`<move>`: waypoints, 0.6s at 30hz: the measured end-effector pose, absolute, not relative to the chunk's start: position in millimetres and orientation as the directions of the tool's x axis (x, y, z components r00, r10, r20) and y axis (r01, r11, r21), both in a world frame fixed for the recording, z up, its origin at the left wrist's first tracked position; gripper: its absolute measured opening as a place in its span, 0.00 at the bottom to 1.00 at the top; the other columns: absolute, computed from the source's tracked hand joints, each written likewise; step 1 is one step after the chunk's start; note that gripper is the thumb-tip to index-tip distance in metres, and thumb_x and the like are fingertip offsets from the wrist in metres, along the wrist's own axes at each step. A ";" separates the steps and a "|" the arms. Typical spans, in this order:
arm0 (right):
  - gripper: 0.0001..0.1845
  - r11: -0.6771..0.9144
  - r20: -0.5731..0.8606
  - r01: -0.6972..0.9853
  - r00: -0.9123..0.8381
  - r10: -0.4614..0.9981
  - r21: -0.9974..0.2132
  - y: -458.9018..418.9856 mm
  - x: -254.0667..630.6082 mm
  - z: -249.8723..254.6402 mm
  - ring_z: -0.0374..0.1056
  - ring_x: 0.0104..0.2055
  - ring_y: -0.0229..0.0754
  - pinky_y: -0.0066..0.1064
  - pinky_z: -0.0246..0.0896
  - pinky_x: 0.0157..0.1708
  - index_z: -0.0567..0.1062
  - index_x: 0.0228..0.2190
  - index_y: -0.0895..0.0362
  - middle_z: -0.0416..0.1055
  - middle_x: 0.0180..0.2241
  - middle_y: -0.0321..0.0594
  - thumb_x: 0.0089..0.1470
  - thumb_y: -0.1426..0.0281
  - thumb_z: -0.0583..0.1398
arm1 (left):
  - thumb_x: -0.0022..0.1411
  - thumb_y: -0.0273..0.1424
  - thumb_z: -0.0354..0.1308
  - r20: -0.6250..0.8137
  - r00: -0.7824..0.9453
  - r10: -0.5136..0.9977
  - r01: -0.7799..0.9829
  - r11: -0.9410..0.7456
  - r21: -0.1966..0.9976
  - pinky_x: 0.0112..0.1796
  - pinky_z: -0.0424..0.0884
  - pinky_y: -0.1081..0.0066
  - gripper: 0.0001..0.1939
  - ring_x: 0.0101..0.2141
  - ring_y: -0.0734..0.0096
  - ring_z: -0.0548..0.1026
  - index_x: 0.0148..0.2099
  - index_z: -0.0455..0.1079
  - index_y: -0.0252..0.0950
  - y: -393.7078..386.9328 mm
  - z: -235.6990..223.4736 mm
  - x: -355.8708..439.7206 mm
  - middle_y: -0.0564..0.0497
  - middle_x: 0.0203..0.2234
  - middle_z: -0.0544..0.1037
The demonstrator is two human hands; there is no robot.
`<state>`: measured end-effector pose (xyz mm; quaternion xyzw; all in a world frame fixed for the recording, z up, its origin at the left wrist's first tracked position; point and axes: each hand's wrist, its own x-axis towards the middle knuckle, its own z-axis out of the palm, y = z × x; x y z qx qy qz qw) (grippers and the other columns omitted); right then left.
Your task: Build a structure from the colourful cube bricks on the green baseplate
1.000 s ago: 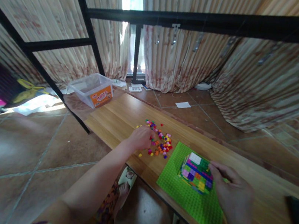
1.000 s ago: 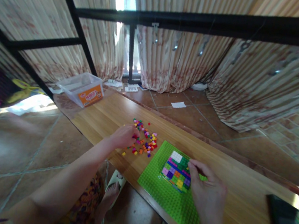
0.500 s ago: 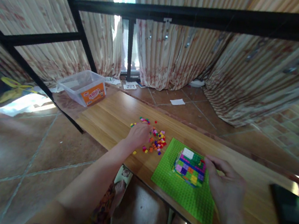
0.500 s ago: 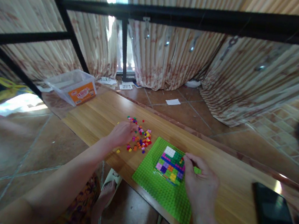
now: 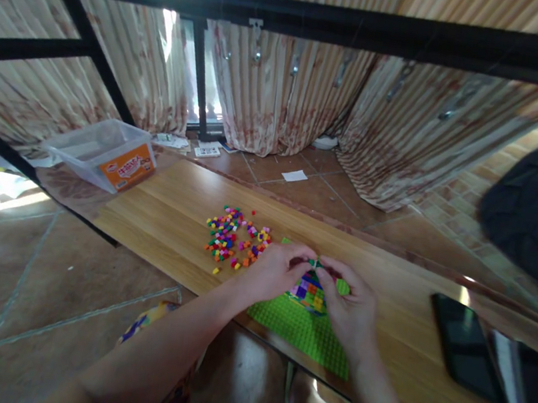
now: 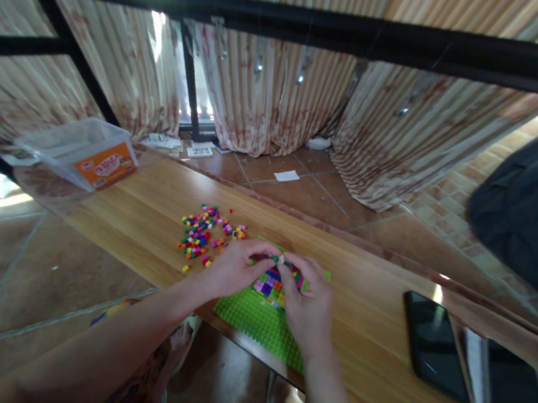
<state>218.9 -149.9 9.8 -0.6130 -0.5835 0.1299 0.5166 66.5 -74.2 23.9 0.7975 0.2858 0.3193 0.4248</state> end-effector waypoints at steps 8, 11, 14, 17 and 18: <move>0.08 0.254 0.461 0.532 0.302 0.834 -0.808 -150.4 219.8 8.5 0.72 0.40 0.41 0.35 0.67 0.43 0.79 0.39 0.50 0.78 0.38 0.37 0.56 0.65 0.62 | 0.64 0.28 0.52 0.288 0.679 0.675 0.246 -0.579 0.777 0.44 0.73 0.67 0.12 0.41 0.66 0.79 0.50 0.65 0.36 -77.0 21.4 75.4 0.48 0.40 0.80; 0.08 0.277 0.468 0.525 0.276 0.840 -0.805 -151.1 221.0 8.4 0.72 0.41 0.40 0.34 0.67 0.43 0.79 0.38 0.49 0.77 0.38 0.36 0.57 0.67 0.61 | 0.64 0.28 0.52 0.264 0.682 0.682 0.303 -0.592 0.747 0.44 0.74 0.65 0.15 0.42 0.64 0.79 0.54 0.60 0.37 -79.9 23.5 78.1 0.48 0.42 0.80; 0.07 0.278 0.455 0.504 0.270 0.848 -0.818 -151.6 225.1 7.2 0.72 0.41 0.41 0.34 0.67 0.42 0.80 0.37 0.49 0.77 0.38 0.37 0.57 0.67 0.61 | 0.65 0.27 0.52 0.255 0.682 0.685 0.313 -0.589 0.745 0.43 0.74 0.66 0.17 0.41 0.66 0.79 0.55 0.58 0.38 -80.8 25.4 80.0 0.49 0.41 0.81; 0.08 0.266 0.423 0.482 0.254 0.870 -0.835 -152.5 230.9 5.9 0.72 0.40 0.40 0.33 0.67 0.42 0.80 0.38 0.48 0.77 0.39 0.37 0.57 0.67 0.61 | 0.65 0.27 0.52 0.249 0.676 0.694 0.314 -0.576 0.754 0.44 0.74 0.66 0.17 0.42 0.67 0.79 0.55 0.59 0.39 -80.2 25.6 81.4 0.49 0.41 0.81; 0.08 0.267 0.416 0.478 0.237 0.878 -0.837 -153.0 232.6 6.0 0.72 0.41 0.39 0.33 0.67 0.42 0.80 0.38 0.47 0.77 0.39 0.36 0.58 0.67 0.61 | 0.65 0.26 0.52 0.246 0.675 0.696 0.314 -0.572 0.758 0.44 0.73 0.67 0.17 0.42 0.67 0.79 0.55 0.59 0.39 -79.9 25.3 81.9 0.50 0.41 0.81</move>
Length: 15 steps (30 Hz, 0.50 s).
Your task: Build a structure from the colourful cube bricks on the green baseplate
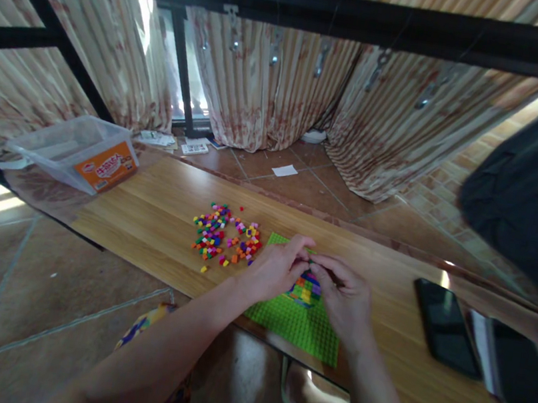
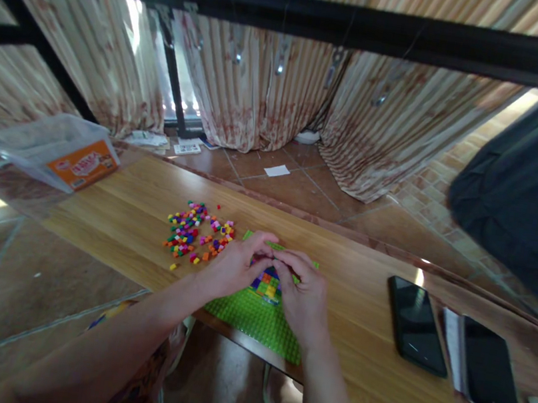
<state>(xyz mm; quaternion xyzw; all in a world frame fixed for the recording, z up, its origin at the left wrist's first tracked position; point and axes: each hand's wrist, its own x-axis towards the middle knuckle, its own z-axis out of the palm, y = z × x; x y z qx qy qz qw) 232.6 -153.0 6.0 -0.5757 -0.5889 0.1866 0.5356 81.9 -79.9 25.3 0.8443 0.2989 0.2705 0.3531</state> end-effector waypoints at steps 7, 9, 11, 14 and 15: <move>0.09 0.228 0.405 0.526 0.251 0.879 -0.820 -155.4 241.5 10.1 0.72 0.40 0.40 0.33 0.67 0.41 0.81 0.37 0.49 0.77 0.38 0.37 0.57 0.67 0.60 | 0.65 0.28 0.53 0.257 0.672 0.694 0.288 -0.565 0.773 0.45 0.73 0.68 0.16 0.41 0.69 0.79 0.55 0.61 0.38 -79.4 24.0 85.6 0.51 0.40 0.81; 0.08 0.161 0.391 0.544 0.337 0.856 -0.823 -153.9 246.4 8.5 0.73 0.39 0.41 0.34 0.68 0.41 0.81 0.35 0.50 0.78 0.36 0.38 0.55 0.66 0.61 | 0.65 0.29 0.52 0.265 0.635 0.726 0.317 -0.557 0.767 0.45 0.73 0.67 0.16 0.41 0.69 0.78 0.55 0.61 0.38 -77.0 25.3 84.6 0.51 0.39 0.81; 0.08 0.081 0.353 0.529 0.437 0.827 -0.845 -151.2 252.1 4.8 0.73 0.37 0.43 0.36 0.68 0.40 0.82 0.33 0.52 0.79 0.35 0.39 0.52 0.65 0.62 | 0.65 0.27 0.52 0.257 0.570 0.780 0.385 -0.530 0.755 0.46 0.72 0.67 0.16 0.41 0.68 0.78 0.55 0.62 0.37 -72.7 26.3 82.2 0.50 0.40 0.80; 0.10 0.008 0.272 0.472 0.494 0.826 -0.882 -145.9 257.5 -2.1 0.74 0.37 0.45 0.38 0.68 0.40 0.82 0.33 0.53 0.80 0.35 0.40 0.49 0.63 0.63 | 0.63 0.25 0.51 0.204 0.476 0.856 0.504 -0.455 0.734 0.48 0.72 0.64 0.18 0.44 0.65 0.77 0.55 0.63 0.34 -65.3 25.2 78.5 0.46 0.43 0.80; 0.11 -0.002 0.251 0.459 0.490 0.835 -0.889 -144.3 257.7 -4.0 0.74 0.37 0.45 0.38 0.69 0.41 0.82 0.33 0.53 0.80 0.35 0.41 0.49 0.63 0.63 | 0.63 0.24 0.51 0.178 0.463 0.868 0.527 -0.432 0.732 0.49 0.71 0.63 0.18 0.44 0.64 0.77 0.56 0.64 0.33 -63.4 24.0 77.8 0.44 0.45 0.79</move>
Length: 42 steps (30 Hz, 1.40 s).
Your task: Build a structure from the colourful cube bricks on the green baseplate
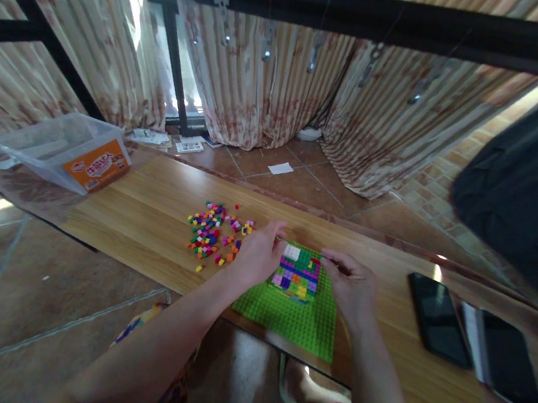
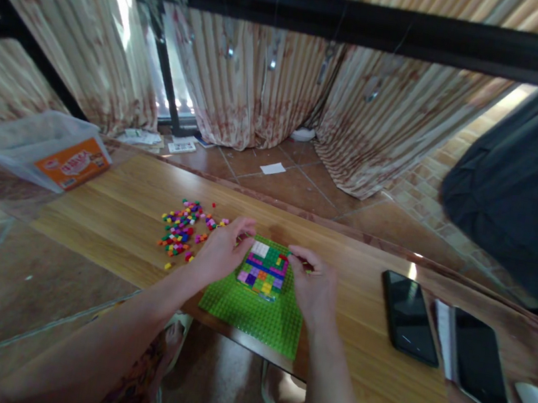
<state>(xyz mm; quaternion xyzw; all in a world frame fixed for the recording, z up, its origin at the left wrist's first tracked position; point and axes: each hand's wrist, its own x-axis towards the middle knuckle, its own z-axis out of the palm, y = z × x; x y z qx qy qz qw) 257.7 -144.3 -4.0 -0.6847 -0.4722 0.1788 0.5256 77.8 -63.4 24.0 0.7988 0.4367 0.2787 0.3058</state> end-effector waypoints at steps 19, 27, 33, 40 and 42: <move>0.19 -0.034 0.175 0.455 0.410 0.895 -0.890 -137.6 256.3 -6.3 0.75 0.35 0.44 0.37 0.70 0.39 0.80 0.41 0.55 0.80 0.35 0.41 0.48 0.61 0.63 | 0.64 0.25 0.50 0.061 0.511 0.857 0.502 -0.356 0.788 0.48 0.73 0.64 0.17 0.44 0.65 0.78 0.54 0.67 0.32 -64.8 18.5 82.3 0.43 0.44 0.80; 0.17 -0.046 0.236 0.629 0.357 0.904 -0.776 -136.1 256.9 4.3 0.74 0.35 0.44 0.40 0.68 0.43 0.81 0.42 0.50 0.80 0.34 0.38 0.49 0.64 0.61 | 0.64 0.25 0.50 0.061 0.514 0.855 0.492 -0.353 0.796 0.49 0.72 0.63 0.17 0.44 0.64 0.78 0.54 0.68 0.33 -64.2 15.8 82.7 0.43 0.43 0.81; 0.13 -0.004 0.318 0.711 0.320 0.892 -0.703 -137.6 259.6 3.8 0.73 0.40 0.47 0.42 0.66 0.47 0.82 0.36 0.52 0.79 0.36 0.41 0.49 0.63 0.60 | 0.64 0.25 0.50 0.061 0.530 0.846 0.500 -0.370 0.783 0.50 0.72 0.63 0.18 0.45 0.63 0.78 0.56 0.67 0.31 -63.9 16.6 82.0 0.42 0.44 0.80; 0.15 -0.031 0.185 0.542 0.339 0.922 -0.840 -139.4 268.2 -7.0 0.74 0.42 0.47 0.41 0.67 0.47 0.81 0.35 0.54 0.79 0.39 0.42 0.49 0.57 0.63 | 0.64 0.26 0.50 0.067 0.522 0.850 0.506 -0.372 0.778 0.49 0.72 0.63 0.17 0.44 0.63 0.78 0.55 0.67 0.31 -65.2 18.0 81.9 0.43 0.43 0.80; 0.17 -0.022 0.180 0.514 0.339 0.923 -0.858 -138.8 267.7 -7.0 0.74 0.42 0.47 0.40 0.67 0.46 0.82 0.34 0.55 0.80 0.39 0.43 0.51 0.56 0.62 | 0.65 0.26 0.50 0.070 0.531 0.845 0.498 -0.377 0.780 0.49 0.72 0.63 0.17 0.44 0.63 0.78 0.55 0.68 0.31 -65.2 18.1 81.6 0.43 0.43 0.80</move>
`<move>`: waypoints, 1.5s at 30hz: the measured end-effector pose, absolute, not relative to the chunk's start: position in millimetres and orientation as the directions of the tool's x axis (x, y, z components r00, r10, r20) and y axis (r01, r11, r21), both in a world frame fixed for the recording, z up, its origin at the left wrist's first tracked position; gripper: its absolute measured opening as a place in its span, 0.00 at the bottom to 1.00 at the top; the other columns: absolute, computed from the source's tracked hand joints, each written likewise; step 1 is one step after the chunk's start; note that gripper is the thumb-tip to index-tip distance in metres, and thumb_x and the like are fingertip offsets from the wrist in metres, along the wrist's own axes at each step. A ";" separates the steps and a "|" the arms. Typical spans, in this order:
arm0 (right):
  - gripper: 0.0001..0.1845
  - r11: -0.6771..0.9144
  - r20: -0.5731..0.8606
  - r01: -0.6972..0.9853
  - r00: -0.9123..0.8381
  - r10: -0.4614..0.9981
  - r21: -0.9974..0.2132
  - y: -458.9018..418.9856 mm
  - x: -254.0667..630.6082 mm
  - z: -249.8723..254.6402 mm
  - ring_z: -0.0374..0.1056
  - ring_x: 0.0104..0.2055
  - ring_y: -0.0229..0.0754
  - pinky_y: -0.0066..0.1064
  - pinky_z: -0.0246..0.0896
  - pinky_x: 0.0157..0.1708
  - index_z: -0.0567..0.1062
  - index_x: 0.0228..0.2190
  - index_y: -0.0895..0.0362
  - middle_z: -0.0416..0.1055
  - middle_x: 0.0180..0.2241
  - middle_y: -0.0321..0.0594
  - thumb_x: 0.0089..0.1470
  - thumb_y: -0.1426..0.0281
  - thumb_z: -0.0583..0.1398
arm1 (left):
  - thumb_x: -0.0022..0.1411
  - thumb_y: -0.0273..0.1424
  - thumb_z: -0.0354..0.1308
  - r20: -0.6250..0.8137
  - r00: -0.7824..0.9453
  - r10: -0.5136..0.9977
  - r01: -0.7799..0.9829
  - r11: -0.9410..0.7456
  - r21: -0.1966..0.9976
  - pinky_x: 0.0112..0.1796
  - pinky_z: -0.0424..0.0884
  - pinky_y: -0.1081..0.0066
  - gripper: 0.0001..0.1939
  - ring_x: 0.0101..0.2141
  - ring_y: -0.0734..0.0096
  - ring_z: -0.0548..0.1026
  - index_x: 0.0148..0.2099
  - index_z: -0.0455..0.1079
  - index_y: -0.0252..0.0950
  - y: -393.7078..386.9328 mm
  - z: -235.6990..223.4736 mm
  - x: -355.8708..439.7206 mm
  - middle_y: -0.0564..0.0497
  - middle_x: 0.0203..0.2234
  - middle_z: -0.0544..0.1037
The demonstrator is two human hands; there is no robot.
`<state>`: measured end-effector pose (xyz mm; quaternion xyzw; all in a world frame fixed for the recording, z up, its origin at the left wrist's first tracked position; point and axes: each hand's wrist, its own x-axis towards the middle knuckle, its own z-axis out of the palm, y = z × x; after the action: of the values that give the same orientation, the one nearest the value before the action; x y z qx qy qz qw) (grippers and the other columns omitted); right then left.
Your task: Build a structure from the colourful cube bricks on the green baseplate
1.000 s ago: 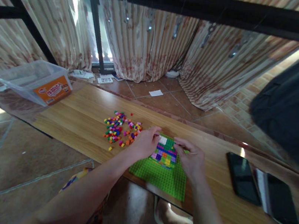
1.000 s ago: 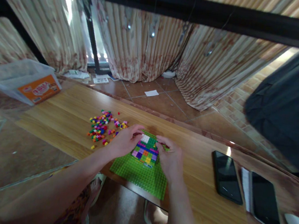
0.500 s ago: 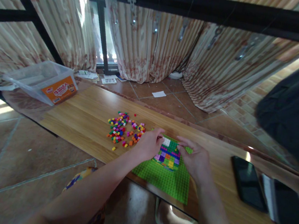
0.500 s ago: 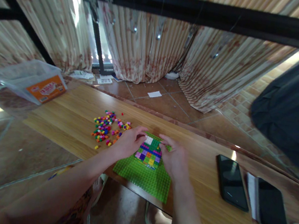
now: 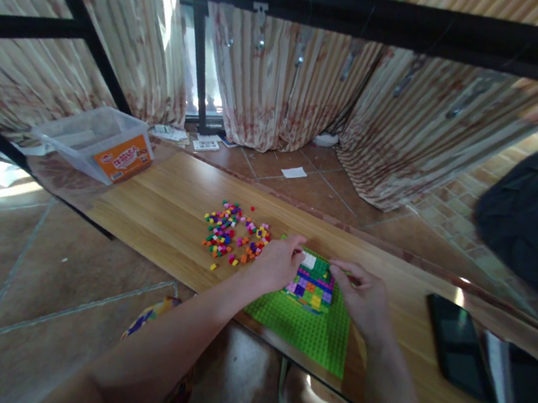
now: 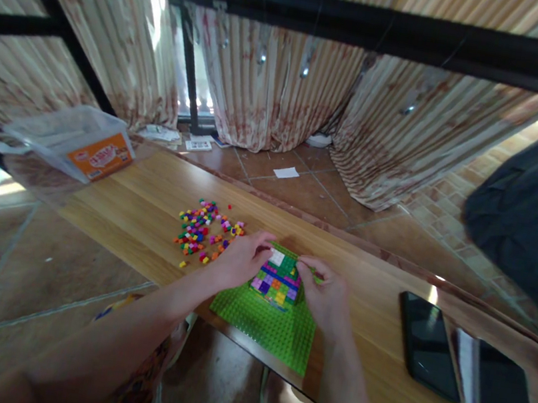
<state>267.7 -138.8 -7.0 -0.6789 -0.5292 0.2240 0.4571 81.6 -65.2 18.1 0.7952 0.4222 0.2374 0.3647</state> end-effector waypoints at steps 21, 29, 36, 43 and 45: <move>0.24 -0.165 -0.080 0.146 0.461 0.884 -0.976 -127.7 255.4 -8.8 0.73 0.28 0.45 0.34 0.68 0.29 0.82 0.25 0.56 0.79 0.27 0.41 0.33 0.49 0.69 | 0.63 0.25 0.50 0.089 0.535 0.840 0.423 -0.358 0.832 0.50 0.72 0.65 0.13 0.43 0.68 0.78 0.47 0.73 0.34 -60.7 6.6 81.6 0.46 0.42 0.81; 0.26 -0.139 -0.178 -0.118 0.456 0.872 -0.983 -135.0 255.2 -12.9 0.75 0.32 0.46 0.37 0.70 0.36 0.82 0.30 0.57 0.80 0.31 0.44 0.42 0.46 0.66 | 0.65 0.26 0.46 0.080 0.609 0.789 0.431 -0.414 0.802 0.48 0.72 0.67 0.16 0.43 0.67 0.77 0.48 0.73 0.35 -58.5 7.8 76.9 0.47 0.43 0.80; 0.26 -0.128 -0.154 -0.087 0.507 0.848 -0.988 -129.8 259.0 -22.4 0.76 0.36 0.46 0.37 0.69 0.40 0.82 0.31 0.57 0.80 0.33 0.45 0.45 0.47 0.64 | 0.64 0.29 0.49 0.055 0.658 0.751 0.443 -0.445 0.779 0.45 0.72 0.68 0.15 0.41 0.67 0.76 0.50 0.71 0.36 -61.1 11.1 74.2 0.48 0.42 0.80; 0.26 -0.181 -0.188 -0.061 0.488 0.853 -0.982 -126.9 255.3 -22.6 0.75 0.35 0.46 0.36 0.70 0.36 0.81 0.33 0.58 0.80 0.33 0.44 0.47 0.47 0.63 | 0.63 0.27 0.48 0.061 0.691 0.720 0.435 -0.482 0.761 0.43 0.72 0.68 0.15 0.39 0.67 0.76 0.49 0.71 0.36 -58.2 13.2 73.8 0.49 0.38 0.79; 0.26 -0.174 -0.175 -0.048 0.489 0.854 -0.984 -127.4 254.7 -21.0 0.76 0.35 0.47 0.36 0.70 0.35 0.81 0.32 0.58 0.80 0.32 0.44 0.46 0.47 0.63 | 0.64 0.27 0.48 0.060 0.696 0.716 0.436 -0.487 0.757 0.44 0.72 0.67 0.15 0.40 0.66 0.77 0.50 0.71 0.36 -58.4 11.8 74.4 0.48 0.40 0.79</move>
<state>254.7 -127.4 -21.0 -0.6533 -0.3086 0.4002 0.5637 74.4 -58.4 11.8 0.8417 0.3421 0.1872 0.3735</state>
